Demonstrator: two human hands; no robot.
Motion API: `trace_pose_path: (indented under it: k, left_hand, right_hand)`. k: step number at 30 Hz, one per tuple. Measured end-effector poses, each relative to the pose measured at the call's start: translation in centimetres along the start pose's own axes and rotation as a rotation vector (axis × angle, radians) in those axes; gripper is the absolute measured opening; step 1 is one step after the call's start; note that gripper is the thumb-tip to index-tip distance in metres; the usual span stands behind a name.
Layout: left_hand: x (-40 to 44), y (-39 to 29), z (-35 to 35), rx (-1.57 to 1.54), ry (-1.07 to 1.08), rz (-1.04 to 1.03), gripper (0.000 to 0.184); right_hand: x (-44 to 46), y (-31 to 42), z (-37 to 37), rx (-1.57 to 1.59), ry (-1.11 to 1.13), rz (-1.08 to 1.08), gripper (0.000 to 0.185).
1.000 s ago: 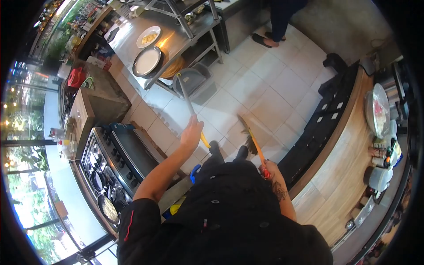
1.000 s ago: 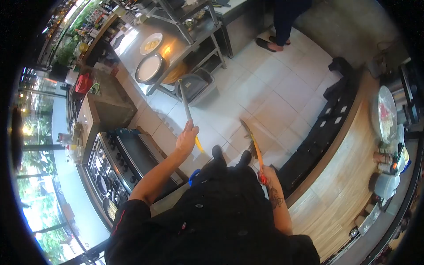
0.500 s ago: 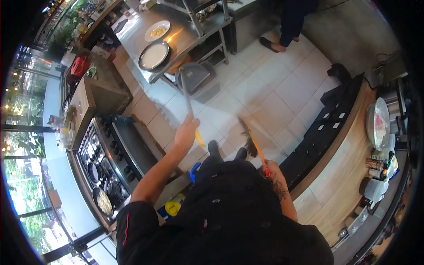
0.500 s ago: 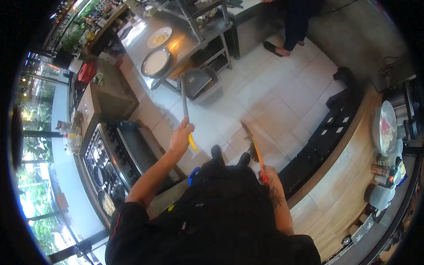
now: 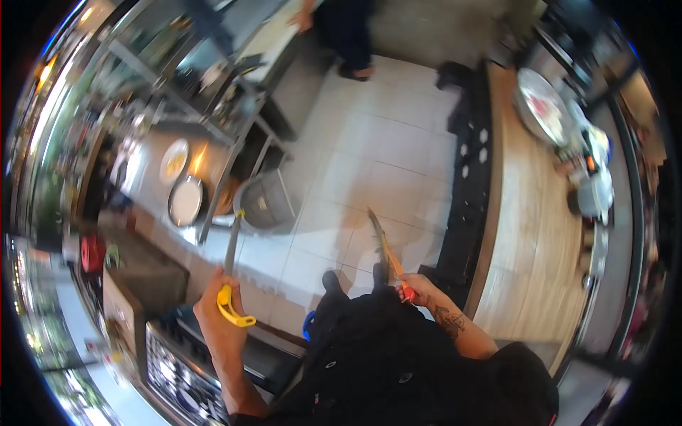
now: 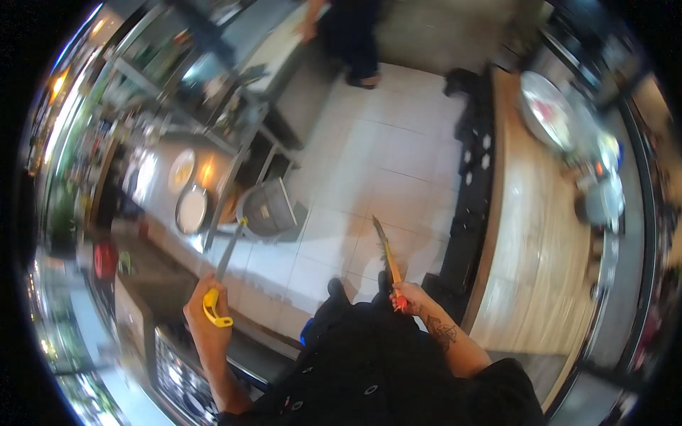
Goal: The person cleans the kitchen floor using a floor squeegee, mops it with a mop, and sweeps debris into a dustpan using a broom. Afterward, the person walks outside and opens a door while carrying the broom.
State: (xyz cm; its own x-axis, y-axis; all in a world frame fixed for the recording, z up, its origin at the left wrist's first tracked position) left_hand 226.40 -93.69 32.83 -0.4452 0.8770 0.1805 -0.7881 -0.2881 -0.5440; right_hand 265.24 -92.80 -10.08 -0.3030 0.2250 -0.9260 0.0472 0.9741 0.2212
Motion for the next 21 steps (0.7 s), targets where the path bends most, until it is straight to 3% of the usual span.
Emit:
trace_pose_path:
  k: [4,10,12,13,14,16,21]
  left_hand:
    - [3.1,-0.3,-6.4,-0.125,0.202,-0.099,0.008]
    - [6.5,5.7,-21.8,-0.143,0.594,-0.276,0.015]
    - [6.3,7.6,-25.1,-0.173,0.556,-0.427,0.015]
    - [5.9,7.4,-27.6,-0.209,0.636,-0.377,0.014]
    - [4.8,7.7,-28.9,-0.224,0.703,-0.439,0.014]
    - [3.6,8.7,-32.5,-0.244,0.756,-0.508,0.016]
    - [-1.1,7.7,-38.8,-0.221,0.864,-0.693,0.016]
  right_hand:
    - [-0.5,-4.4,-0.5,0.219,0.001,0.128,0.025]
    - [-8.8,-10.8,-5.4,0.399,-0.248,0.153,0.028]
    - [-9.9,-14.0,-7.7,0.289,-0.301,0.200,0.026]
    - [-9.8,-14.2,-7.4,0.187,-0.373,0.254,0.029]
    - [-10.8,-16.0,-8.5,0.269,-0.417,0.255,0.029]
    - [-11.9,-17.2,-9.9,0.073,-0.407,0.213,0.030]
    - [-12.5,-22.7,-10.2,0.124,-0.606,0.271,0.033]
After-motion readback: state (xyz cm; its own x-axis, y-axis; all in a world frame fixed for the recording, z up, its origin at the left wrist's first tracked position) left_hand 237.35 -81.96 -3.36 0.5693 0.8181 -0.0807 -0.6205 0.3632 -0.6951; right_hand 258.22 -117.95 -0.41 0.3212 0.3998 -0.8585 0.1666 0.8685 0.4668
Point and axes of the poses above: each hand's wrist, its own x-axis towards the middle knuckle, its own z-axis out of the back of the hand, y = z × x, the point moved 10 cm from there along x, towards the middle knuckle, and after that the axes turned 2 degrees about -x, right-handed, at the moved point
